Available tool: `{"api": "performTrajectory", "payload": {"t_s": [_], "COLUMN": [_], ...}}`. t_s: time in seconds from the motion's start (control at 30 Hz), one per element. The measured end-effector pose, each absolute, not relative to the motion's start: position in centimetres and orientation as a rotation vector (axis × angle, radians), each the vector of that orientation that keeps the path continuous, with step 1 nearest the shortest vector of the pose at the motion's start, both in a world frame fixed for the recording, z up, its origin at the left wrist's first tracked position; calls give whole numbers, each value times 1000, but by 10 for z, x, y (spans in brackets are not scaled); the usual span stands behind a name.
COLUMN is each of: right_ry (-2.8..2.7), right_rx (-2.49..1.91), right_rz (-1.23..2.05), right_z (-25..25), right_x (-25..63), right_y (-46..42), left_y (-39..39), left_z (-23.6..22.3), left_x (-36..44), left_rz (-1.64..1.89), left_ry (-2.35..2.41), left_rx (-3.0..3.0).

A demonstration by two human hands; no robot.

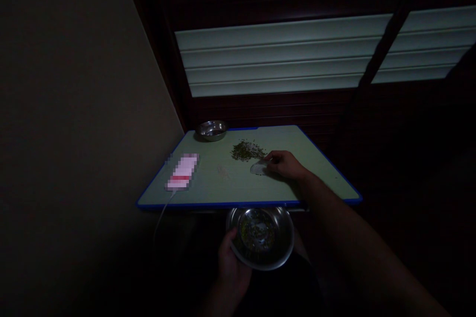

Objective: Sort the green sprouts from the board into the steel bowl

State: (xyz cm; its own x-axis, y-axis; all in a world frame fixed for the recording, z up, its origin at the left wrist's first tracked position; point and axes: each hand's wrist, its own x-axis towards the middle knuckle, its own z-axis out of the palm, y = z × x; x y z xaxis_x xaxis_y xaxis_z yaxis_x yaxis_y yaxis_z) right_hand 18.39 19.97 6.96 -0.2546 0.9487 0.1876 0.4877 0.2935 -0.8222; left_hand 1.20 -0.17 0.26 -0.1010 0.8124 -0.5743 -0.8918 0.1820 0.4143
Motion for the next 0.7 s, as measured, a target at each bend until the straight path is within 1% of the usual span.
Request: {"api": "performTrajectory", "payload": {"t_s": [0.2, 0.43, 0.7], "right_ry": [-1906, -1868, -1958], "right_rx": [-1283, -1207, -1194], "right_rz": [900, 1143, 1228], "right_z": [71, 69, 82], "right_x": [184, 180, 174], "right_y": [198, 195, 181], "left_y": [0, 0, 0], "left_z": [-3, -3, 1], "left_x": [12, 12, 14], "left_rz": [1441, 1449, 1446], "left_ry": [828, 825, 836], "left_rx": [-118, -104, -119]}}
